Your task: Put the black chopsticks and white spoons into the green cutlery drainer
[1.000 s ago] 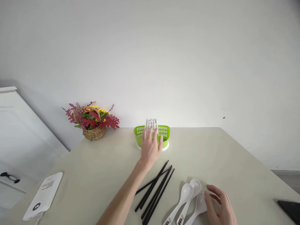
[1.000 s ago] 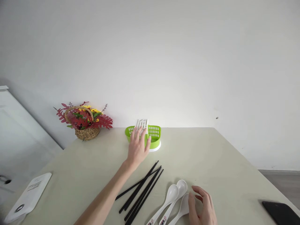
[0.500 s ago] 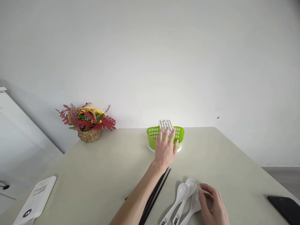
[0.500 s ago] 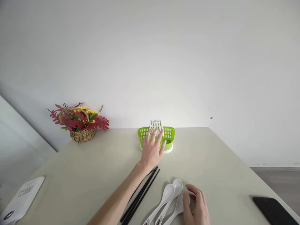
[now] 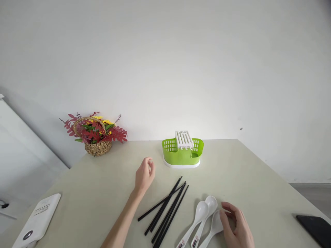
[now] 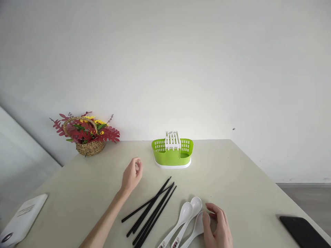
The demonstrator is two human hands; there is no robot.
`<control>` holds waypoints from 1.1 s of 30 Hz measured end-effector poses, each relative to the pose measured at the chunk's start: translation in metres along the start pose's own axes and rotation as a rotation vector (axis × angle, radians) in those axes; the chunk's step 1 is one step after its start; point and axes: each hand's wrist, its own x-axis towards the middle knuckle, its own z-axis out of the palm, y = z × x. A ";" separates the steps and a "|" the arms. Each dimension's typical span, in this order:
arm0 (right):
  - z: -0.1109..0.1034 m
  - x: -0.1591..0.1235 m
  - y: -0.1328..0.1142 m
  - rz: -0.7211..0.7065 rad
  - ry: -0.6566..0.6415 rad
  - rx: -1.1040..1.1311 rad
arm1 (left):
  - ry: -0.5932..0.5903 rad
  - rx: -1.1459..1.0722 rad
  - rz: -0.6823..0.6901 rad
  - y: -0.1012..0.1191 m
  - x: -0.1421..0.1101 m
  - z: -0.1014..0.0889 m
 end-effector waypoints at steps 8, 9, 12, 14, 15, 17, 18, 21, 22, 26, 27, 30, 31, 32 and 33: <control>0.002 0.000 0.002 -0.027 0.009 -0.004 | -0.090 -0.138 -0.244 -0.043 -0.019 -0.016; 0.002 0.000 0.002 -0.027 0.008 -0.005 | -0.105 -0.148 -0.246 -0.042 -0.020 -0.016; 0.002 0.001 0.004 -0.037 0.012 0.002 | -0.165 -0.128 -0.224 -0.037 -0.021 -0.015; 0.003 0.002 0.005 -0.041 0.020 0.003 | -0.209 -0.073 -0.187 -0.035 -0.023 -0.015; 0.003 0.002 0.006 -0.040 0.023 0.004 | -0.231 -0.040 -0.165 -0.034 -0.024 -0.016; 0.004 0.002 0.006 -0.036 0.026 0.004 | -0.268 0.017 -0.122 -0.032 -0.025 -0.016; 0.004 0.002 0.006 -0.032 0.026 0.003 | -0.280 0.041 -0.104 -0.031 -0.026 -0.015; 0.003 0.002 0.005 -0.023 0.019 -0.004 | -0.297 0.100 -0.064 -0.030 -0.029 -0.014; 0.003 0.002 0.005 -0.023 0.016 -0.006 | -0.296 0.109 -0.058 -0.029 -0.030 -0.014; 0.003 0.003 0.006 -0.033 0.005 -0.007 | -0.297 0.119 -0.046 -0.029 -0.031 -0.013; 0.003 0.003 0.007 -0.034 0.005 -0.006 | -0.298 0.122 -0.044 -0.029 -0.031 -0.013; 0.003 0.004 0.008 -0.034 0.006 -0.004 | -0.299 0.131 -0.037 -0.027 -0.031 -0.014; 0.003 0.003 0.008 -0.034 0.005 -0.004 | -0.299 0.134 -0.034 -0.027 -0.032 -0.014; 0.003 0.003 0.008 -0.033 0.004 -0.006 | -0.298 0.140 -0.029 -0.026 -0.032 -0.014; 0.003 0.003 0.007 -0.033 0.003 -0.007 | -0.296 0.146 -0.022 -0.026 -0.032 -0.014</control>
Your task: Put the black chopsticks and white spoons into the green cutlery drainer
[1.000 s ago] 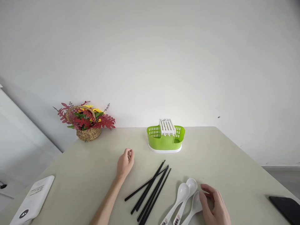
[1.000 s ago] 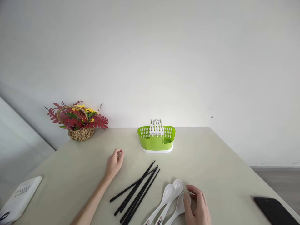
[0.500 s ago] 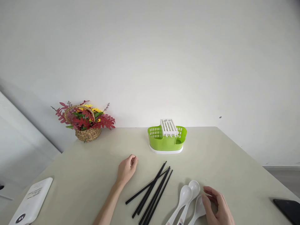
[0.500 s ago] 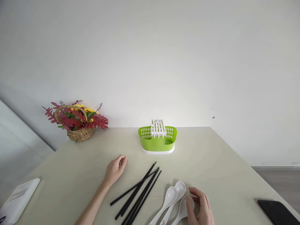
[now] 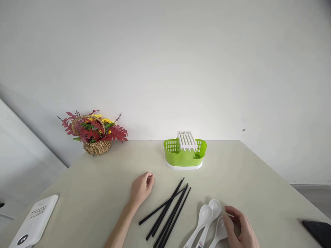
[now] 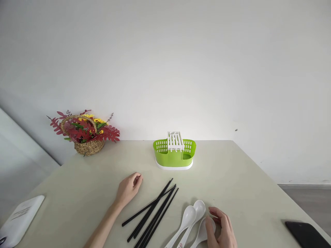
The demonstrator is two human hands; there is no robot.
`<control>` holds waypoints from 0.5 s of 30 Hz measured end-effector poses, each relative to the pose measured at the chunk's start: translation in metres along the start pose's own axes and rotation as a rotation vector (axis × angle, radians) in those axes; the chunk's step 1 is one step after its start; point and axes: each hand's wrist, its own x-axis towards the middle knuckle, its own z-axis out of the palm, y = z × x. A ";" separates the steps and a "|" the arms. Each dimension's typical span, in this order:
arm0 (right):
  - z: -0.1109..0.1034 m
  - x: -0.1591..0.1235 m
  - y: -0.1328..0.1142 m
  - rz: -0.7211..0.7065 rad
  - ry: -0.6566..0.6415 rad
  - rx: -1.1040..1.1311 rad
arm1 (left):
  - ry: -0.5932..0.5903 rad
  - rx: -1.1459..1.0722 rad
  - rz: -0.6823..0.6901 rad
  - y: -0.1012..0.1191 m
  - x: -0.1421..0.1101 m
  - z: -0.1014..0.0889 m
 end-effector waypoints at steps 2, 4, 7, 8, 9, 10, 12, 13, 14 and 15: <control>0.000 0.000 -0.001 0.000 -0.003 -0.001 | 0.005 0.018 0.017 0.001 -0.001 0.000; 0.000 0.000 -0.001 -0.001 -0.002 -0.001 | 0.014 0.035 0.034 0.002 -0.002 0.000; 0.001 -0.001 -0.001 -0.001 0.007 -0.002 | 0.025 0.060 0.055 0.002 -0.003 0.001; 0.001 -0.001 -0.001 0.000 0.010 -0.006 | 0.026 0.067 0.062 0.003 -0.003 0.001; 0.001 -0.001 -0.001 0.004 0.011 -0.010 | 0.025 0.073 0.069 0.003 -0.003 0.002; 0.001 -0.001 -0.001 0.008 0.012 -0.014 | 0.022 0.079 0.074 0.003 -0.003 0.002; 0.001 -0.001 0.000 0.011 0.008 -0.016 | 0.019 0.090 0.081 0.003 -0.004 0.002; 0.001 -0.001 0.000 0.010 0.006 -0.014 | 0.018 0.095 0.086 0.003 -0.004 0.002; 0.001 -0.001 0.000 0.007 0.004 -0.012 | 0.018 0.100 0.091 0.003 -0.004 0.003; 0.001 0.000 0.001 0.003 0.003 -0.011 | 0.019 0.103 0.095 0.003 -0.004 0.003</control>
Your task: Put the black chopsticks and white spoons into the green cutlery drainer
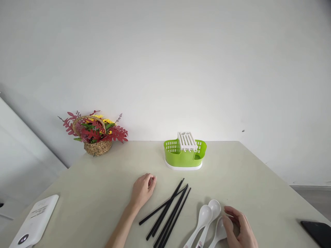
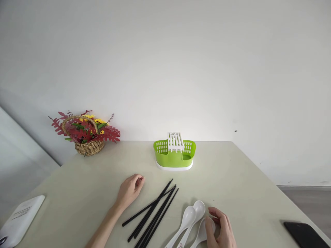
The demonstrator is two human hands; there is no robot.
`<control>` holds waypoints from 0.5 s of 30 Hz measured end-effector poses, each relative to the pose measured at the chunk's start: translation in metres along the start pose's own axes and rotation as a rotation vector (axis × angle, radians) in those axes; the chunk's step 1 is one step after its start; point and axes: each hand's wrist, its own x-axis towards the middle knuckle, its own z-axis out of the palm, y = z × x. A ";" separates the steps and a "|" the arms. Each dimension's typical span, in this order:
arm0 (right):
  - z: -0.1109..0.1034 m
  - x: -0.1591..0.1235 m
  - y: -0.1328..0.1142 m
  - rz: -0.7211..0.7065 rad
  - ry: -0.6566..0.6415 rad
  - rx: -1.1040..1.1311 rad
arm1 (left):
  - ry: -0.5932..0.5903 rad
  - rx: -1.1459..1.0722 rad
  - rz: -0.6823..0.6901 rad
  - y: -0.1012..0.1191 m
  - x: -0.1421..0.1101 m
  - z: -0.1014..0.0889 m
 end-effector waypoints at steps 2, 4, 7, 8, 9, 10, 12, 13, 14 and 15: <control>0.000 0.000 0.001 -0.004 0.004 -0.004 | 0.004 0.003 0.005 0.000 0.000 0.000; 0.000 0.001 0.001 -0.003 0.005 -0.006 | 0.005 0.001 0.007 0.000 0.000 0.001; 0.001 0.002 0.003 -0.011 -0.003 0.000 | 0.005 -0.016 0.013 0.001 -0.001 0.000; 0.001 0.002 0.004 -0.016 -0.006 0.001 | 0.004 -0.029 0.018 0.002 -0.001 -0.001; 0.001 0.002 0.004 -0.017 -0.006 0.000 | 0.000 -0.048 0.028 0.004 -0.002 -0.002; 0.001 0.002 0.005 -0.016 -0.006 0.000 | -0.008 -0.073 0.043 0.005 -0.002 -0.003; 0.001 0.002 0.006 -0.010 -0.007 0.001 | -0.031 -0.134 0.087 0.008 -0.003 -0.005; 0.002 0.001 0.006 -0.008 -0.008 -0.001 | -0.046 -0.163 0.110 0.010 -0.004 -0.006; 0.002 0.001 0.006 -0.008 -0.007 -0.004 | -0.060 -0.189 0.129 0.012 -0.005 -0.006; 0.002 0.001 0.006 -0.011 -0.003 -0.006 | -0.075 -0.209 0.143 0.014 -0.005 -0.007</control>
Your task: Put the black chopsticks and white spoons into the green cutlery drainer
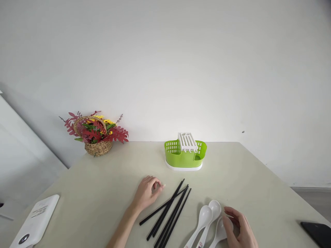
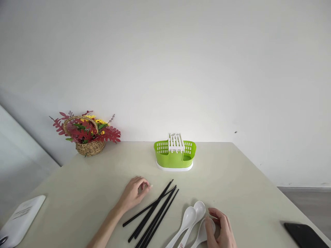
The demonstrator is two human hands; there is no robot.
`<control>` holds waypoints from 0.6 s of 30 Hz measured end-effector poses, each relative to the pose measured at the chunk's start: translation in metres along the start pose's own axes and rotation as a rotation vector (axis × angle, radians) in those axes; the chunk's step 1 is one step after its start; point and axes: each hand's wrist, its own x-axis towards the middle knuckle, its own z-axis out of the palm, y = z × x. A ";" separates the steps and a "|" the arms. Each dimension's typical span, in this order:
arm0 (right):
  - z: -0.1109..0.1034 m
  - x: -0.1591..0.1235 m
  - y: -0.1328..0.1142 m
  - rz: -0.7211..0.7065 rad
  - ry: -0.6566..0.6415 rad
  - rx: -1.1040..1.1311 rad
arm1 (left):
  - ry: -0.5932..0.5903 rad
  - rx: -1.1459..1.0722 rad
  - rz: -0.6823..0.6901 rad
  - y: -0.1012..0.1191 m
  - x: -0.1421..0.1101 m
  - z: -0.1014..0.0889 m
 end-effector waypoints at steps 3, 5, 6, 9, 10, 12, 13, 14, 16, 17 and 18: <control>0.000 0.000 -0.001 -0.010 0.012 -0.010 | -0.046 -0.036 0.014 0.004 -0.001 0.001; 0.000 0.000 -0.002 -0.019 0.019 -0.016 | -0.083 -0.048 0.024 0.006 -0.002 0.001; 0.000 0.000 -0.002 -0.023 0.021 -0.018 | -0.103 -0.055 0.028 0.007 -0.003 0.001; 0.000 0.000 -0.001 -0.025 0.020 -0.020 | -0.151 -0.066 0.031 0.008 -0.004 0.001; 0.000 0.000 -0.001 -0.022 0.017 -0.017 | -0.160 -0.066 0.028 0.009 -0.004 0.001; 0.001 -0.001 0.000 -0.018 0.015 -0.011 | -0.170 -0.061 0.025 0.010 -0.003 0.000; 0.001 0.000 0.000 -0.019 0.018 -0.009 | -0.170 -0.061 0.026 0.010 -0.003 0.000; 0.001 0.000 0.001 -0.022 0.019 -0.010 | -0.167 -0.063 0.029 0.010 -0.003 0.000; 0.001 0.000 0.001 -0.027 0.016 -0.013 | -0.160 -0.071 0.033 0.010 -0.003 0.000; 0.000 0.000 0.001 -0.025 0.012 -0.016 | -0.158 -0.075 0.033 0.010 -0.003 0.000; 0.000 0.000 0.000 -0.020 0.006 -0.016 | -0.156 -0.077 0.033 0.009 -0.003 0.000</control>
